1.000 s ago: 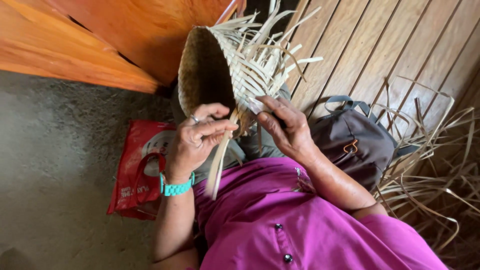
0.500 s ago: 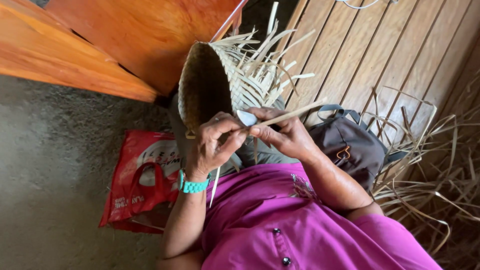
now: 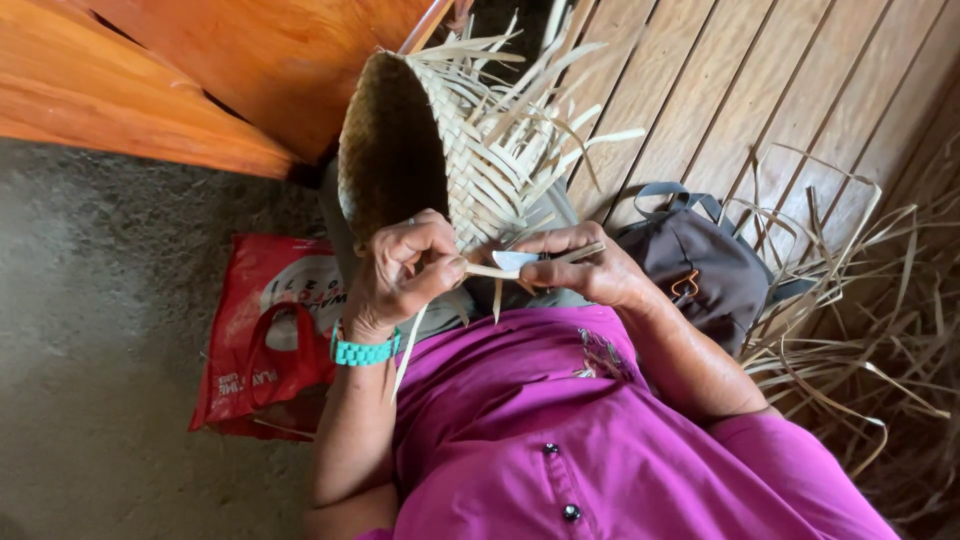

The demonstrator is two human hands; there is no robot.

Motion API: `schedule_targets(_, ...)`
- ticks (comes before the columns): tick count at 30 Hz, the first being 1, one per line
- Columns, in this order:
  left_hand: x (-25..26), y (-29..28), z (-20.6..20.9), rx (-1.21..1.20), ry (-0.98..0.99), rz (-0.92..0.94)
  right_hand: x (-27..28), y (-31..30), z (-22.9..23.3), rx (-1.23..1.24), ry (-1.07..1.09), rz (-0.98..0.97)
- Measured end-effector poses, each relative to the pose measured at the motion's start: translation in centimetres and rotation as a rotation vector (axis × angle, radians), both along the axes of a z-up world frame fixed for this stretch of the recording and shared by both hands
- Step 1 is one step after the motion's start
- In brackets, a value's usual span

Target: Weaving a basket from dried plant fibers

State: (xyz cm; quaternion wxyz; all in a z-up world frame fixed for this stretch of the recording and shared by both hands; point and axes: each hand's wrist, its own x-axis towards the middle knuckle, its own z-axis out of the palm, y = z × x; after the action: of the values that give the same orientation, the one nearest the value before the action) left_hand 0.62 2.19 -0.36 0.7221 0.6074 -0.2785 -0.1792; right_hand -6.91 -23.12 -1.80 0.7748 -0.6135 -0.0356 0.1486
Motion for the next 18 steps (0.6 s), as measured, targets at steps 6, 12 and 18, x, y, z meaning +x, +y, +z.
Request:
schedule_targets(6,0.3,-0.2,1.2,0.031,-0.005,-0.037,-0.5,-0.5,-2.0,0.008,0.044,0.067)
schedule_targets(12,0.6,-0.5,0.8,0.036,0.018,-0.064,-0.2,-0.9,-2.5,0.049,0.06,0.151)
schedule_targets(18,1.1,0.7,-2.7,0.276,0.132,0.073,0.6,0.6,3.8,0.144,-0.212,0.285)
